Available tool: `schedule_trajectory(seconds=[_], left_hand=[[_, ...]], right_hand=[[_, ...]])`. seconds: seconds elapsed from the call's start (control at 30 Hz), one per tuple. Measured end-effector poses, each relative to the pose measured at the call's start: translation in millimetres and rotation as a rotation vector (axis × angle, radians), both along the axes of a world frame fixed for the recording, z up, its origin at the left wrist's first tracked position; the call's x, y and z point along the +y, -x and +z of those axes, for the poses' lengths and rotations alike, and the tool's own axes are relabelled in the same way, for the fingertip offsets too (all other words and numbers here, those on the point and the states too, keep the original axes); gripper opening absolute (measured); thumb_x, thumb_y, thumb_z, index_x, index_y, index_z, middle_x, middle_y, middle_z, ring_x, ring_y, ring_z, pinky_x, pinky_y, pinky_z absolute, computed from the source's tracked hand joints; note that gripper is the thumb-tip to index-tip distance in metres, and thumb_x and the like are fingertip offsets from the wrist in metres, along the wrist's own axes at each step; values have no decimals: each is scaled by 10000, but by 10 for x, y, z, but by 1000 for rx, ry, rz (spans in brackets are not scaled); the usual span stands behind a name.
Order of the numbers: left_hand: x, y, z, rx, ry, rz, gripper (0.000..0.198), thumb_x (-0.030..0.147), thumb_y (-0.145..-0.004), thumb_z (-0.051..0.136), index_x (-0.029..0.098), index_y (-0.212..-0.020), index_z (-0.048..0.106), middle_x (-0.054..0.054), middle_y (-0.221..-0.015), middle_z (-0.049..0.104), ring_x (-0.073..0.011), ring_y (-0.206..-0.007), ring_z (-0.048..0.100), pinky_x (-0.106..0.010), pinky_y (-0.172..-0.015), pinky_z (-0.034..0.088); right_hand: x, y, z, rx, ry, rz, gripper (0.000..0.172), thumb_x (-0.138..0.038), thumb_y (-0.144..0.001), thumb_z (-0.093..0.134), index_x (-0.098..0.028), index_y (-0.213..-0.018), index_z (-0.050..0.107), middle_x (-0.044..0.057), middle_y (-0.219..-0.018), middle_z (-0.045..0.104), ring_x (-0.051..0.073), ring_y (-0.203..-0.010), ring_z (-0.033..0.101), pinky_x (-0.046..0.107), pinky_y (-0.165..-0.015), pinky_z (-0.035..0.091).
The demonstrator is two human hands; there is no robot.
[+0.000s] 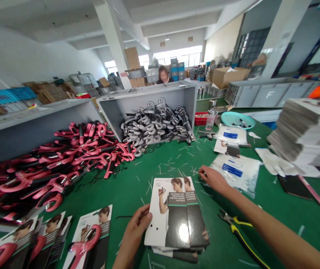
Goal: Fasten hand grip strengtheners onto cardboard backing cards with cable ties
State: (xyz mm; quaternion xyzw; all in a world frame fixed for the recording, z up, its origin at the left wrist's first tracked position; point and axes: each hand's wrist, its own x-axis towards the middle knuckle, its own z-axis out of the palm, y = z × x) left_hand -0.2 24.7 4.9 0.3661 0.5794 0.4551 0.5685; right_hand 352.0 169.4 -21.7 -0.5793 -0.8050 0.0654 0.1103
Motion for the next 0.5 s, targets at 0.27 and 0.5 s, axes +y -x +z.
schedule_trajectory(seconds=[0.27, 0.5], left_hand=[[-138, 4, 15, 34, 8, 86, 496, 505, -671, 778, 164, -1027, 725, -105, -1080, 739, -287, -1030, 658, -329, -876, 510], [-244, 41, -227, 12, 37, 64, 481, 467, -674, 780, 163, -1041, 714, -105, -1086, 735, -287, -996, 671, -339, -853, 522]], right_hand=[[-607, 349, -134, -144, -87, 78, 307, -72, -908, 432, -108, -1104, 667, 170, -1087, 646, 304, -1020, 567, 443, -930, 436], [-1793, 206, -350, -186, -195, 184, 607, -418, -908, 542, -110, -1426, 474, 187, -1337, 589, 354, -1154, 543, 523, -978, 441]])
